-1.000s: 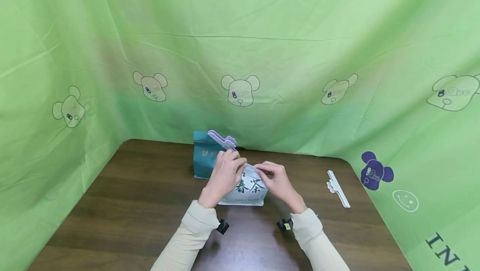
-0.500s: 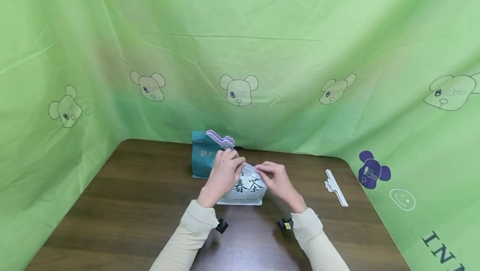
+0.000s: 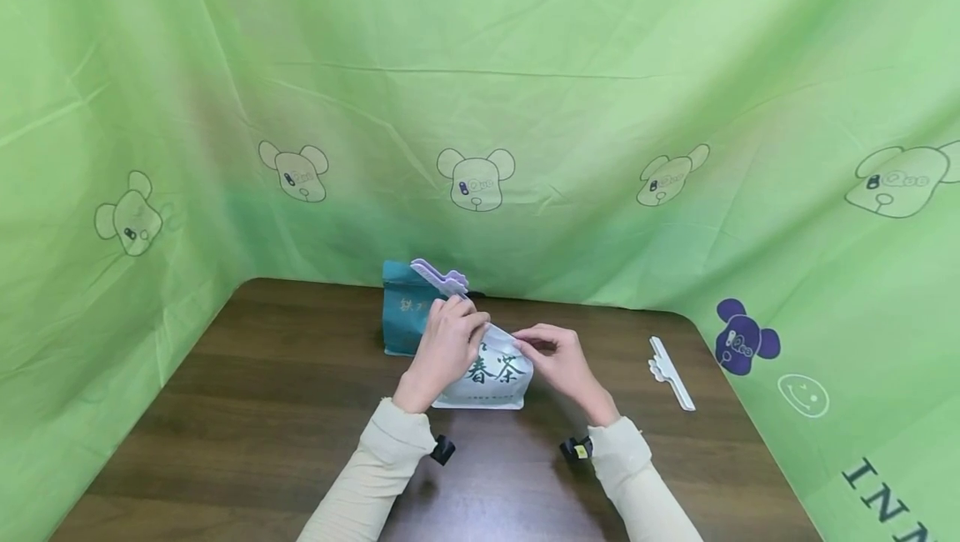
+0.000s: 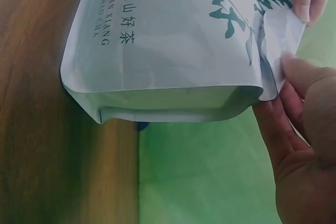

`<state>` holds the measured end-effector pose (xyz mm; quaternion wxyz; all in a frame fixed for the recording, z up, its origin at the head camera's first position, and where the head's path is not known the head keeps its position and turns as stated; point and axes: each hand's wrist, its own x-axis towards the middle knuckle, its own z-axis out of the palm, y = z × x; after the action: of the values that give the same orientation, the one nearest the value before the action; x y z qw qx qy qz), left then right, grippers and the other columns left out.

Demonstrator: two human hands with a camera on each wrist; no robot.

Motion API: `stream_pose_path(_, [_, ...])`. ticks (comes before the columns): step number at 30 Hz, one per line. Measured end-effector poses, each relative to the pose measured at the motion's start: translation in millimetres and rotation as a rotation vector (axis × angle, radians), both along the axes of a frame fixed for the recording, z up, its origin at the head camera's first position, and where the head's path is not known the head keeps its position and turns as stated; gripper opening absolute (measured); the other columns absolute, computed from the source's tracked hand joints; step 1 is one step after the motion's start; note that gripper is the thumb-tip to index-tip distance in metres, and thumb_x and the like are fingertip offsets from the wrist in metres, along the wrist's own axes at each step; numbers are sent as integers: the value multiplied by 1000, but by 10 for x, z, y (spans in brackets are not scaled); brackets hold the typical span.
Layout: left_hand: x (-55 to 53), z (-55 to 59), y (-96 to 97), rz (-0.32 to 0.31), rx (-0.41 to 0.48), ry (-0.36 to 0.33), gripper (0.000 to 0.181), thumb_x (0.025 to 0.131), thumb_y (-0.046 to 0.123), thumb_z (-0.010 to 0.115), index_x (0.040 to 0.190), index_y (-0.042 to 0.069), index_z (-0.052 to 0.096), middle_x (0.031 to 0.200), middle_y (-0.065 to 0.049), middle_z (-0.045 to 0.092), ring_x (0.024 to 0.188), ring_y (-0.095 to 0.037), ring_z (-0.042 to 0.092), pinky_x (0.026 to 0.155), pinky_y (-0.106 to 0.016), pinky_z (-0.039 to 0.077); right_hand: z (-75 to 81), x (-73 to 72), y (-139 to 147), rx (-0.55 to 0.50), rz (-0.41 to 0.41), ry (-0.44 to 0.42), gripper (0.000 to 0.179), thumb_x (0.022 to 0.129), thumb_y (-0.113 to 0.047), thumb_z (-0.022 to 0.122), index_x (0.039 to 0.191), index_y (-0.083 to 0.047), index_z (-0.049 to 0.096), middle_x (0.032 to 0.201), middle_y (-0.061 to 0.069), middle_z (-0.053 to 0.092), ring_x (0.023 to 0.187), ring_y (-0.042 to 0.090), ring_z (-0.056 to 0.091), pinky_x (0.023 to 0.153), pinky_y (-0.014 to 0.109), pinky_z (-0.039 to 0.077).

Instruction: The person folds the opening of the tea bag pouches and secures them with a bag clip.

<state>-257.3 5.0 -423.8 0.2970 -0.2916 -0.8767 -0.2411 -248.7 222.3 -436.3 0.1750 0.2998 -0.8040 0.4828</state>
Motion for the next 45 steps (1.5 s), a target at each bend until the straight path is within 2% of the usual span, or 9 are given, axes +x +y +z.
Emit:
stream_pose_path(6, [-5, -1, 1, 7, 1, 22, 9, 95, 14, 73, 99, 11, 80, 83, 2, 63, 82, -17, 51, 78, -35, 37, -6, -21, 22, 21, 42, -7, 19, 87, 18, 65, 101, 10, 75, 94, 20, 74, 84, 28, 72, 76, 21, 58])
stream_pose_path(12, [-14, -5, 2, -1, 2, 18, 8, 95, 14, 73, 98, 10, 80, 82, 2, 62, 81, -17, 51, 77, -35, 36, -14, -17, 7, 44, 31, 20, 25, 85, 24, 62, 102, 11, 75, 94, 20, 74, 87, 33, 71, 80, 25, 58])
stream_pose_path(19, [-20, -5, 0, 4, -3, 14, 9, 95, 14, 72, 99, 11, 80, 83, 2, 62, 83, -16, 52, 78, -34, 37, 15, -8, 5, 51, 39, 13, 28, 85, 26, 59, 102, 11, 75, 95, 21, 73, 87, 35, 71, 77, 43, 60])
stream_pose_path(30, [-18, -9, 10, 5, 10, 36, 8, 94, 13, 74, 98, 11, 80, 82, 3, 63, 82, -16, 52, 78, -35, 37, 29, 19, 2, 58, 51, 13, 32, 83, 30, 55, 102, 13, 74, 96, 24, 73, 88, 39, 71, 76, 54, 58])
stream_pose_path(33, [-17, -15, 9, -2, 17, 41, 8, 93, 13, 74, 97, 10, 80, 81, 3, 63, 82, -17, 52, 78, -35, 37, 28, 29, 4, 64, 44, 17, 32, 84, 29, 55, 103, 12, 74, 96, 24, 73, 88, 40, 71, 76, 53, 58])
stream_pose_path(36, [-11, -22, 6, -1, 17, 36, 8, 94, 13, 74, 97, 11, 80, 81, 3, 63, 82, -16, 51, 78, -34, 36, 29, 42, -1, 49, 30, 13, 27, 85, 25, 60, 102, 11, 74, 96, 23, 73, 87, 37, 71, 76, 42, 60])
stream_pose_path(40, [-3, -23, 4, -5, 16, 34, 8, 94, 13, 74, 98, 11, 80, 81, 3, 62, 82, -16, 51, 78, -34, 36, 42, 43, -53, 1, 13, 36, 16, 85, 18, 69, 97, 9, 75, 91, 21, 74, 84, 24, 72, 75, 29, 59])
stream_pose_path(45, [7, -24, 10, -8, 6, 45, 8, 93, 12, 74, 97, 11, 81, 80, 3, 62, 82, -16, 51, 77, -34, 36, 99, 5, -201, -58, 45, 65, 12, 83, 14, 74, 93, 7, 76, 87, 20, 73, 79, 17, 69, 72, 29, 59])
